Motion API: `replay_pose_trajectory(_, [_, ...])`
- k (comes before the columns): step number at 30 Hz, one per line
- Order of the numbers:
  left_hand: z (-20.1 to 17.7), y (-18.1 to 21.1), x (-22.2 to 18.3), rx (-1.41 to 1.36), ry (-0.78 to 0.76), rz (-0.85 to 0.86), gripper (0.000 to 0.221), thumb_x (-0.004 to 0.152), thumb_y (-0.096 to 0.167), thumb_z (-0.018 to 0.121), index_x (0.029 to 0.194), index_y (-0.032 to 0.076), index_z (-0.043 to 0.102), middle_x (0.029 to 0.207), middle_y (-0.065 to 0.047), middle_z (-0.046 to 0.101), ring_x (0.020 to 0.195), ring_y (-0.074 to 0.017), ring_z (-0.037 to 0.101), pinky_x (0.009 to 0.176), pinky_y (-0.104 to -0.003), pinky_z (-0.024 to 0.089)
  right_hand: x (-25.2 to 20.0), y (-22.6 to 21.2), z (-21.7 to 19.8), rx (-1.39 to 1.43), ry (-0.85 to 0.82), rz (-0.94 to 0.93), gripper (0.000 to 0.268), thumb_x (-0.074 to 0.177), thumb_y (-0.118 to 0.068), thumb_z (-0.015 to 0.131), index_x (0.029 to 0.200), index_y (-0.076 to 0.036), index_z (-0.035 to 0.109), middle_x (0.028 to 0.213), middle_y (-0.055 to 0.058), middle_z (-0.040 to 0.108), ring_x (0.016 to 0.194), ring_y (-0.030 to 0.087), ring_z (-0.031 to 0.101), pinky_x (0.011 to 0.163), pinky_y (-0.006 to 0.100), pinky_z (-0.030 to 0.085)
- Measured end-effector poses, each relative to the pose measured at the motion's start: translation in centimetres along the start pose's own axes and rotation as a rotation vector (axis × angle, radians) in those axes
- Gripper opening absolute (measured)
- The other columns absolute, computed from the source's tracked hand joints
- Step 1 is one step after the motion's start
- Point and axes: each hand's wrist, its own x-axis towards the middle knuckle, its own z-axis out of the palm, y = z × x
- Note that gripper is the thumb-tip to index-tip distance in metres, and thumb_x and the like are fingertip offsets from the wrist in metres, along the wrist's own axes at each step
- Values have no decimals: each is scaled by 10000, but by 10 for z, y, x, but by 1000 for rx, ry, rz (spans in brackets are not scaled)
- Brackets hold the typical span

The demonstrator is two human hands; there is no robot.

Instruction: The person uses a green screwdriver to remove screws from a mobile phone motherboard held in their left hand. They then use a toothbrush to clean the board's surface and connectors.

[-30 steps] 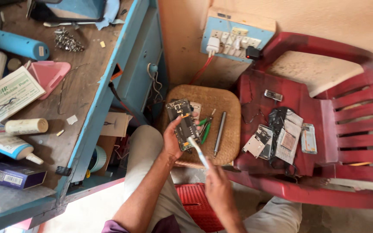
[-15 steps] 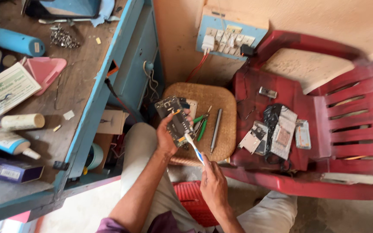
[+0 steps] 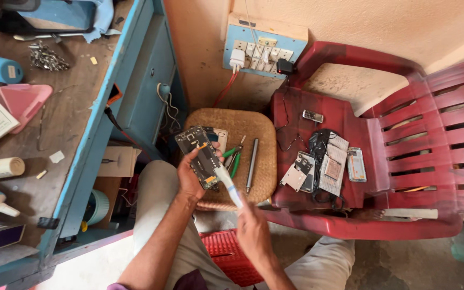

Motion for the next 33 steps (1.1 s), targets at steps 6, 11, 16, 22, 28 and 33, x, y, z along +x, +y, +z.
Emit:
replay_pose_trajectory(6, [2,-2,1,8,11,-7,566,982,366,488,1304,-85,605,1093,-207,720,1008,-293,714,959,-399,564,1,9,-5,-38,216,-342,568,916,-5,561,1478,-66,509,1049,208,708,846,367,708,717,478,563])
replay_pose_trajectory(11, [4,0,-1,18,21,-13,562,983,361,484,1299,-88,604,1086,-212,722,1005,-295,718,960,-406,564,-1,11,2,21,135,-356,564,913,-7,572,1470,-61,503,1044,213,707,847,343,732,726,452,589])
replay_pose_trajectory(16, [2,0,-2,21,55,-43,573,978,374,472,1311,-69,616,1078,-196,729,982,-283,714,903,-408,560,1,7,1,-2,-33,-99,622,964,-73,563,1571,-161,459,1062,181,722,834,313,743,699,426,607])
replay_pose_trajectory(22, [-3,-3,2,22,-1,-13,588,1000,372,477,1341,-91,600,1123,-201,726,1014,-289,711,955,-397,559,4,8,0,-11,295,-378,554,911,12,572,1460,-45,520,1063,216,711,881,358,716,725,453,568])
replay_pose_trajectory(28, [-3,-1,0,0,6,-13,597,974,370,480,1338,-89,591,1111,-216,727,1040,-303,722,961,-411,579,8,14,0,58,203,-227,510,932,-8,537,1437,-79,546,1006,182,717,806,310,738,667,417,594])
replay_pose_trajectory(33, [6,-1,0,-3,-20,-85,587,970,359,478,1351,-75,580,1098,-198,730,1006,-290,719,918,-420,571,1,8,2,116,127,-230,524,937,-37,555,1460,-71,530,1124,204,719,908,317,757,721,410,595])
